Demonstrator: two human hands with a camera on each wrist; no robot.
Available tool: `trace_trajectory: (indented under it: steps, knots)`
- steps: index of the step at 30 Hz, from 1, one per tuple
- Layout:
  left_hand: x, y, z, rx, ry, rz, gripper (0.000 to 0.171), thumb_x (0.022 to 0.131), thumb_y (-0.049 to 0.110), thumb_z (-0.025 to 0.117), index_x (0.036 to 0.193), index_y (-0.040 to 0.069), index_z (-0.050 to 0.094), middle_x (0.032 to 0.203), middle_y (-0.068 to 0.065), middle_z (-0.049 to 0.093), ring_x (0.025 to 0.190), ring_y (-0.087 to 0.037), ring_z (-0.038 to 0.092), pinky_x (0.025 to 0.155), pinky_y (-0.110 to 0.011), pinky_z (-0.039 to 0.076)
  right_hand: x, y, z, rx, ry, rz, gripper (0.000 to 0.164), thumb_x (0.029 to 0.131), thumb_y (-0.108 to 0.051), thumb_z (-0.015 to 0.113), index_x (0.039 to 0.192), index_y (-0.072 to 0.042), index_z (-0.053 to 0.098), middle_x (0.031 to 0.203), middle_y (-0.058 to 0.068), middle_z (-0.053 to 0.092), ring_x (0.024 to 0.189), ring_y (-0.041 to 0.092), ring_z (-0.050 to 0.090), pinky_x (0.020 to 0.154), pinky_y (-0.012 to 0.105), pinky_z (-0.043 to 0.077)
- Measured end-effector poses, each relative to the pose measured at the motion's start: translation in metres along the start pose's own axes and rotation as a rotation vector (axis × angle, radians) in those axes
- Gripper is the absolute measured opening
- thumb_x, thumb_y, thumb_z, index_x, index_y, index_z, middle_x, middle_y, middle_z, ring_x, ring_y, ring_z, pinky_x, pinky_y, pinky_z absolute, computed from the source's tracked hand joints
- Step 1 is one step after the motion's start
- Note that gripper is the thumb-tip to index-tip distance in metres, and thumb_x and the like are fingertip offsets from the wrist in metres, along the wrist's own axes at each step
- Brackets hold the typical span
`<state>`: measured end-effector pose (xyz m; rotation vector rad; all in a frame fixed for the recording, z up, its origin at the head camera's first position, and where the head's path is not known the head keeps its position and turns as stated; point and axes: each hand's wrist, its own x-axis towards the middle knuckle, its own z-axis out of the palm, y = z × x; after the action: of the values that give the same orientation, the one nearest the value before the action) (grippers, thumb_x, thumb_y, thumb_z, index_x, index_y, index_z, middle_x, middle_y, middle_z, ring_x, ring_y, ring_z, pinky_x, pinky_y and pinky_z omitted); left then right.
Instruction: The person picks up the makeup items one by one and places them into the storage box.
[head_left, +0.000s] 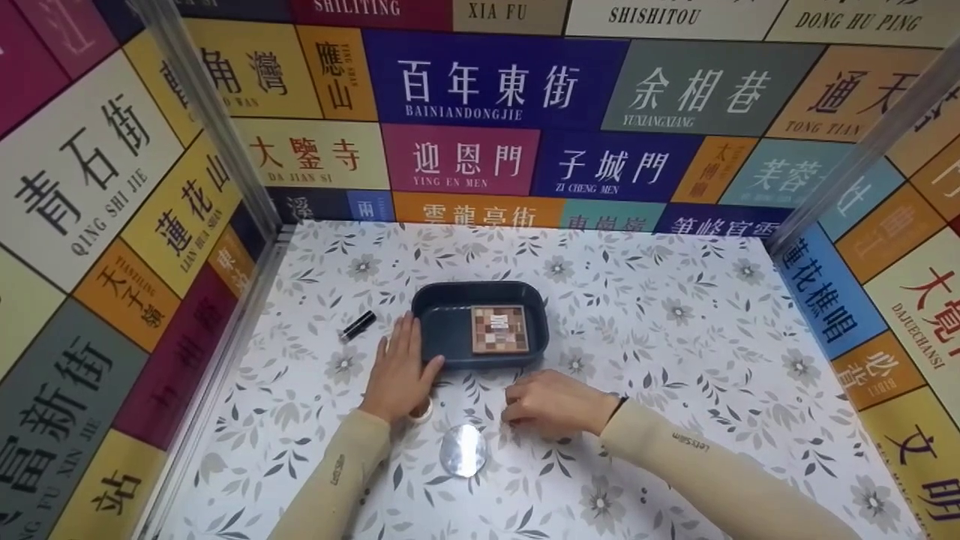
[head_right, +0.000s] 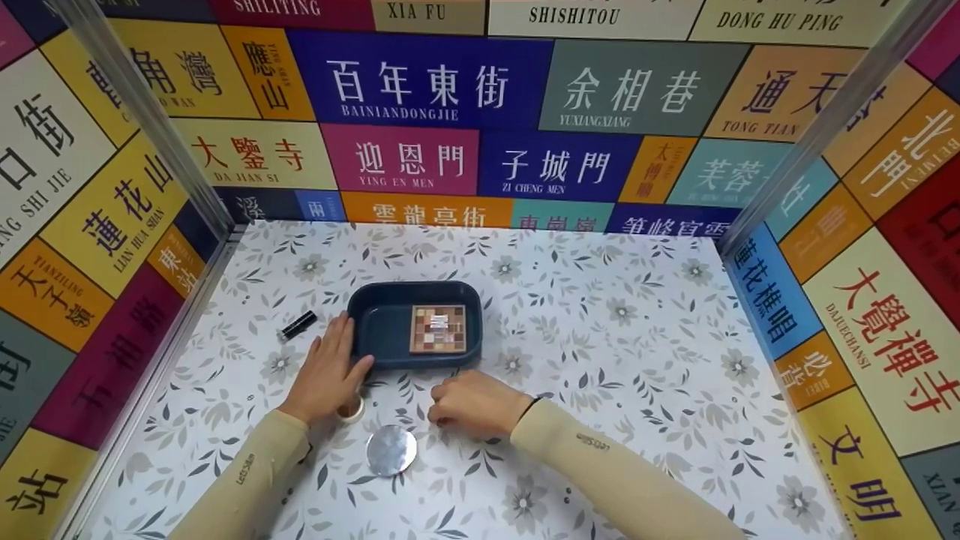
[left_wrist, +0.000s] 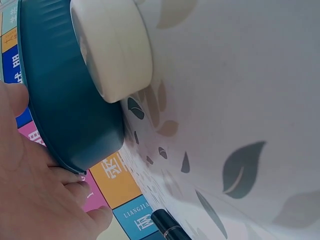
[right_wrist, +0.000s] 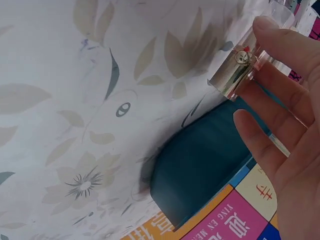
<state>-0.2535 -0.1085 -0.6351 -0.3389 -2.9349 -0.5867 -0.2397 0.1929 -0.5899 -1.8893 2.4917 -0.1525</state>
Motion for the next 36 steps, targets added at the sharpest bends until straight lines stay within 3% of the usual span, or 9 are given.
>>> trace_trajectory:
  steps: [7, 17, 29, 36]
  knots:
    - [0.000, -0.001, 0.000, 0.008, -0.017, -0.013, 0.082, 0.103, 0.050, 0.049, 0.159, -0.002, 0.018, 0.167, -0.014, 0.004, 0.153, -0.030, 0.005, 0.122, -0.052, 0.011, 0.003, 0.006, -0.007, -0.026, 0.046, -0.012, 0.015, 0.086, -0.020, 0.082, 0.097, -0.026, 0.075, 0.087, -0.011, 0.059, 0.075, 0.011, 0.056, 0.062, 0.028, 0.045]
    - [0.000, -0.002, -0.001, 0.012, 0.008, 0.013, 0.082, 0.103, 0.052, 0.046, 0.158, -0.003, 0.020, 0.167, -0.018, 0.011, 0.152, -0.035, 0.013, 0.120, -0.056, 0.018, 0.009, 0.009, -0.018, -0.042, 0.077, 0.022, 0.011, 0.090, -0.025, 0.078, 0.100, -0.025, 0.074, 0.090, -0.010, 0.062, 0.079, 0.010, 0.058, 0.067, 0.027, 0.050]
    - [-0.001, -0.001, 0.000, 0.007, 0.029, 0.028, 0.081, 0.103, 0.050, 0.048, 0.157, -0.005, 0.023, 0.165, -0.021, 0.016, 0.151, -0.037, 0.017, 0.119, -0.057, 0.019, 0.017, 0.013, -0.029, -0.019, 0.114, 0.065, 0.018, 0.090, -0.024, 0.078, 0.108, -0.023, 0.075, 0.095, -0.010, 0.068, 0.084, 0.010, 0.064, 0.075, 0.025, 0.055]
    - [0.000, -0.001, 0.002, -0.019, 0.017, 0.016, 0.081, 0.102, 0.048, 0.051, 0.158, -0.004, 0.022, 0.167, -0.018, 0.011, 0.152, -0.035, 0.014, 0.120, -0.056, 0.017, 0.021, 0.018, -0.034, 0.004, 0.144, 0.111, 0.027, 0.089, -0.024, 0.079, 0.115, -0.025, 0.074, 0.106, -0.011, 0.072, 0.093, 0.010, 0.068, 0.083, 0.027, 0.056]
